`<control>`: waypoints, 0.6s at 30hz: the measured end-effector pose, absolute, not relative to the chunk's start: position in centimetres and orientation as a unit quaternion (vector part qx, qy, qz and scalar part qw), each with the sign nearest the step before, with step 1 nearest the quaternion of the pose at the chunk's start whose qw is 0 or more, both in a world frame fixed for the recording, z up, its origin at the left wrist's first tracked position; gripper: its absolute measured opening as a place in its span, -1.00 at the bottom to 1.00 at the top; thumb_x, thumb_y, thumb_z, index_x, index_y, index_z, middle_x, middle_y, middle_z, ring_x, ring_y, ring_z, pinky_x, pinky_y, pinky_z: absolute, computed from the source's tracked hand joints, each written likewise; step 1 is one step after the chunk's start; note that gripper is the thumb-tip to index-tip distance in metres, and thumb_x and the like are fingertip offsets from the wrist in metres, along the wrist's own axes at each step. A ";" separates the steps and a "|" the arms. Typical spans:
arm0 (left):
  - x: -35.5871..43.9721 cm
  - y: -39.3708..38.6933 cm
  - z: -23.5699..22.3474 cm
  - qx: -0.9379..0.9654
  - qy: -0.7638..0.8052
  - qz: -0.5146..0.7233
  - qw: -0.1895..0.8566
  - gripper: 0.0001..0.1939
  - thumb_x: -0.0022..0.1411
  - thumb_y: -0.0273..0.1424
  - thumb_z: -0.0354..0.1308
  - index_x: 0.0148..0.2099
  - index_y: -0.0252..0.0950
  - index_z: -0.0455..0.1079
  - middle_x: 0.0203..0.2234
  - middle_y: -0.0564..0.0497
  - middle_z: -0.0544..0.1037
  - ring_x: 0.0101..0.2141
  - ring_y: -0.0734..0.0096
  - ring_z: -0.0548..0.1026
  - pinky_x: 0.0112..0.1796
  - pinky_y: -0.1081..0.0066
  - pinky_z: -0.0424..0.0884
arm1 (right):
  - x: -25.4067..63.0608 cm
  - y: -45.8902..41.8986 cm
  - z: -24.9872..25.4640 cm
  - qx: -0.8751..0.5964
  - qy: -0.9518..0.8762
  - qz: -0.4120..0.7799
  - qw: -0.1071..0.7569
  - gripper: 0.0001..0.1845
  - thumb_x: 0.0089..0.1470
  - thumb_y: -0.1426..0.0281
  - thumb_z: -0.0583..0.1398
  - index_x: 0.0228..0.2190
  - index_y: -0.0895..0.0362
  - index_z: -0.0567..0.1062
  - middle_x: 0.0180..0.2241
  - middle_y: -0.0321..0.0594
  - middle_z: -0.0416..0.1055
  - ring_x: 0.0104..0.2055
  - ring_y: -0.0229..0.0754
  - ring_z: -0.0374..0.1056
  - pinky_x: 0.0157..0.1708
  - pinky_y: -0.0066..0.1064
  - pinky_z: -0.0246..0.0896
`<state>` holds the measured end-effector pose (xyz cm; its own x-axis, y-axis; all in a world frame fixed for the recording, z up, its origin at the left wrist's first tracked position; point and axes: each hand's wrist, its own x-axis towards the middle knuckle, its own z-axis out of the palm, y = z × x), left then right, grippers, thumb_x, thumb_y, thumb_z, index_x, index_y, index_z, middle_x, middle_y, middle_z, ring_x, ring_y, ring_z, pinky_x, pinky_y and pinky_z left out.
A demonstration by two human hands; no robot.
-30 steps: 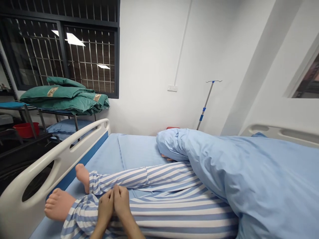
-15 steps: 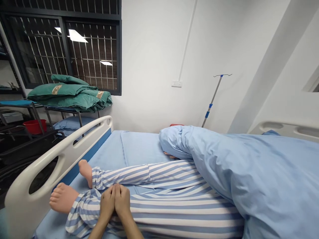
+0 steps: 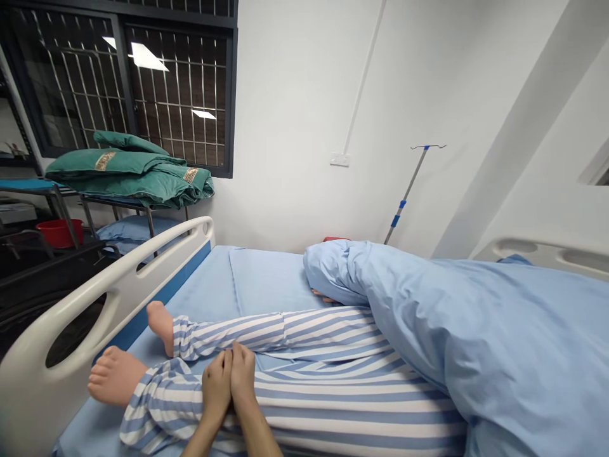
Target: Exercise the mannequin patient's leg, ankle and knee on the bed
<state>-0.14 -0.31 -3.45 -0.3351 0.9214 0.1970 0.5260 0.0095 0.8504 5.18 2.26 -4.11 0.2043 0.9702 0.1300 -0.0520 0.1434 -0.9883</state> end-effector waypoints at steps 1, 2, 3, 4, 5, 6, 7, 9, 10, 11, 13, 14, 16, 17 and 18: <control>-0.3 -0.3 -3.8 0.544 0.687 0.438 0.200 -0.65 0.19 -0.25 -0.18 -0.45 -0.26 0.34 -0.55 -0.05 0.50 -0.47 0.33 0.41 -0.41 0.43 0.17 | 5.1 2.2 -4.0 -0.499 -0.460 0.426 0.598 -0.59 -0.07 0.11 0.07 -0.71 0.12 0.13 -0.71 -0.39 0.05 -0.60 -0.34 0.00 -0.61 -0.51 0.03; -0.3 -0.2 -4.1 0.549 0.695 0.425 0.187 -0.66 0.20 -0.27 -0.19 -0.42 -0.27 0.36 -0.52 -0.07 0.52 -0.45 0.31 0.43 -0.40 0.42 0.18 | 5.0 2.2 -3.9 -0.502 -0.458 0.426 0.598 -0.59 -0.08 0.12 0.08 -0.71 0.13 0.13 -0.71 -0.39 0.05 -0.59 -0.34 -0.01 -0.61 -0.51 0.02; -0.3 -0.2 -4.2 0.553 0.700 0.416 0.178 -0.66 0.21 -0.28 -0.19 -0.39 -0.28 0.37 -0.49 -0.09 0.53 -0.42 0.30 0.44 -0.39 0.42 0.18 | 5.0 2.2 -3.8 -0.504 -0.456 0.426 0.597 -0.60 -0.08 0.13 0.08 -0.71 0.13 0.14 -0.71 -0.39 0.05 -0.59 -0.34 -0.01 -0.60 -0.51 0.02; -0.3 -0.2 -4.2 0.556 0.703 0.408 0.171 -0.66 0.21 -0.29 -0.19 -0.37 -0.28 0.38 -0.47 -0.10 0.53 -0.41 0.30 0.44 -0.38 0.42 0.19 | 5.1 2.2 -3.7 -0.505 -0.457 0.427 0.595 -0.61 -0.08 0.14 0.07 -0.71 0.13 0.13 -0.71 -0.40 0.04 -0.59 -0.34 -0.01 -0.60 -0.50 0.01; -0.3 -0.2 -4.2 0.557 0.706 0.404 0.166 -0.66 0.22 -0.30 -0.19 -0.36 -0.29 0.38 -0.46 -0.10 0.54 -0.40 0.29 0.45 -0.38 0.42 0.19 | 5.2 2.1 -3.4 -0.506 -0.463 0.427 0.589 -0.61 -0.08 0.14 0.06 -0.71 0.13 0.13 -0.71 -0.40 0.04 -0.60 -0.34 -0.02 -0.61 -0.50 0.00; -0.3 -0.3 -4.1 0.559 0.707 0.400 0.162 -0.66 0.22 -0.31 -0.19 -0.35 -0.29 0.39 -0.45 -0.10 0.54 -0.39 0.30 0.45 -0.37 0.42 0.19 | 5.3 2.0 -3.2 -0.506 -0.476 0.426 0.580 -0.62 -0.07 0.15 0.06 -0.72 0.13 0.13 -0.71 -0.40 0.03 -0.60 -0.34 -0.03 -0.61 -0.50 -0.02; -0.2 -0.3 -4.0 0.563 0.707 0.397 0.159 -0.66 0.22 -0.31 -0.19 -0.33 -0.29 0.39 -0.44 -0.09 0.54 -0.39 0.31 0.45 -0.37 0.43 0.19 | 5.6 1.9 -2.8 -0.507 -0.493 0.419 0.569 -0.62 -0.07 0.16 0.05 -0.72 0.13 0.14 -0.72 -0.41 0.03 -0.61 -0.35 -0.03 -0.62 -0.50 -0.04; -0.2 -0.5 -3.9 0.571 0.706 0.388 0.157 -0.67 0.23 -0.32 -0.18 -0.34 -0.28 0.40 -0.43 -0.08 0.54 -0.39 0.33 0.45 -0.37 0.43 0.19 | 6.2 1.4 -2.0 -0.506 -0.538 0.390 0.550 -0.61 -0.05 0.19 0.05 -0.74 0.13 0.14 -0.73 -0.41 0.02 -0.62 -0.35 -0.05 -0.63 -0.50 -0.09; -0.2 -0.6 -3.8 0.575 0.707 0.381 0.157 -0.67 0.23 -0.32 -0.18 -0.36 -0.27 0.39 -0.44 -0.07 0.54 -0.39 0.33 0.45 -0.37 0.44 0.18 | 6.5 1.2 -1.6 -0.504 -0.559 0.370 0.544 -0.61 -0.04 0.21 0.06 -0.74 0.14 0.15 -0.73 -0.41 0.01 -0.62 -0.35 -0.05 -0.62 -0.50 -0.11; -0.2 -0.6 -3.7 0.579 0.707 0.374 0.158 -0.67 0.24 -0.32 -0.18 -0.38 -0.27 0.38 -0.46 -0.06 0.54 -0.39 0.34 0.45 -0.38 0.44 0.18 | 6.8 1.0 -1.3 -0.503 -0.575 0.350 0.542 -0.61 -0.03 0.21 0.05 -0.74 0.14 0.15 -0.73 -0.42 0.01 -0.62 -0.36 -0.05 -0.62 -0.50 -0.13; -0.2 -0.7 -3.6 0.584 0.710 0.361 0.156 -0.66 0.24 -0.31 -0.18 -0.43 -0.26 0.36 -0.50 -0.05 0.53 -0.41 0.35 0.45 -0.39 0.45 0.17 | 7.2 0.6 -1.2 -0.502 -0.591 0.324 0.542 -0.60 0.00 0.22 0.05 -0.74 0.15 0.16 -0.73 -0.42 0.01 -0.62 -0.36 -0.06 -0.61 -0.50 -0.16; -0.1 -0.7 -3.6 0.585 0.712 0.358 0.153 -0.66 0.23 -0.30 -0.17 -0.43 -0.26 0.36 -0.51 -0.04 0.52 -0.41 0.35 0.45 -0.39 0.46 0.17 | 7.3 0.4 -1.4 -0.501 -0.594 0.319 0.543 -0.59 0.01 0.22 0.04 -0.73 0.15 0.18 -0.72 -0.41 0.03 -0.62 -0.36 -0.04 -0.61 -0.49 -0.16; -0.1 -0.7 -3.6 0.583 0.713 0.361 0.147 -0.69 0.22 -0.30 -0.15 -0.41 -0.26 0.37 -0.48 -0.05 0.53 -0.40 0.35 0.45 -0.38 0.46 0.18 | 7.4 0.3 -2.1 -0.501 -0.594 0.318 0.543 -0.60 0.03 0.23 0.02 -0.72 0.16 0.22 -0.72 -0.38 0.11 -0.61 -0.34 0.00 -0.59 -0.49 -0.13; -0.1 -0.7 -3.6 0.581 0.713 0.365 0.145 -0.70 0.21 -0.31 -0.14 -0.40 -0.26 0.38 -0.47 -0.05 0.53 -0.40 0.35 0.45 -0.38 0.46 0.19 | 7.3 0.3 -2.6 -0.501 -0.594 0.319 0.543 -0.61 0.03 0.24 0.02 -0.72 0.16 0.24 -0.71 -0.36 0.15 -0.60 -0.33 0.03 -0.59 -0.48 -0.12; -0.1 -0.8 -3.7 0.579 0.712 0.370 0.146 -0.70 0.21 -0.31 -0.14 -0.40 -0.26 0.38 -0.47 -0.06 0.53 -0.40 0.35 0.45 -0.37 0.45 0.20 | 7.3 0.3 -3.0 -0.503 -0.592 0.320 0.541 -0.62 0.03 0.25 0.02 -0.71 0.17 0.26 -0.70 -0.34 0.18 -0.60 -0.32 0.05 -0.58 -0.48 -0.10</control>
<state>-0.09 -0.76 -3.69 -0.2863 0.9326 0.2199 0.7162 0.0558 0.6957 7.27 0.26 -3.00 0.0926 0.9434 0.3185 0.2498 0.2876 -0.9246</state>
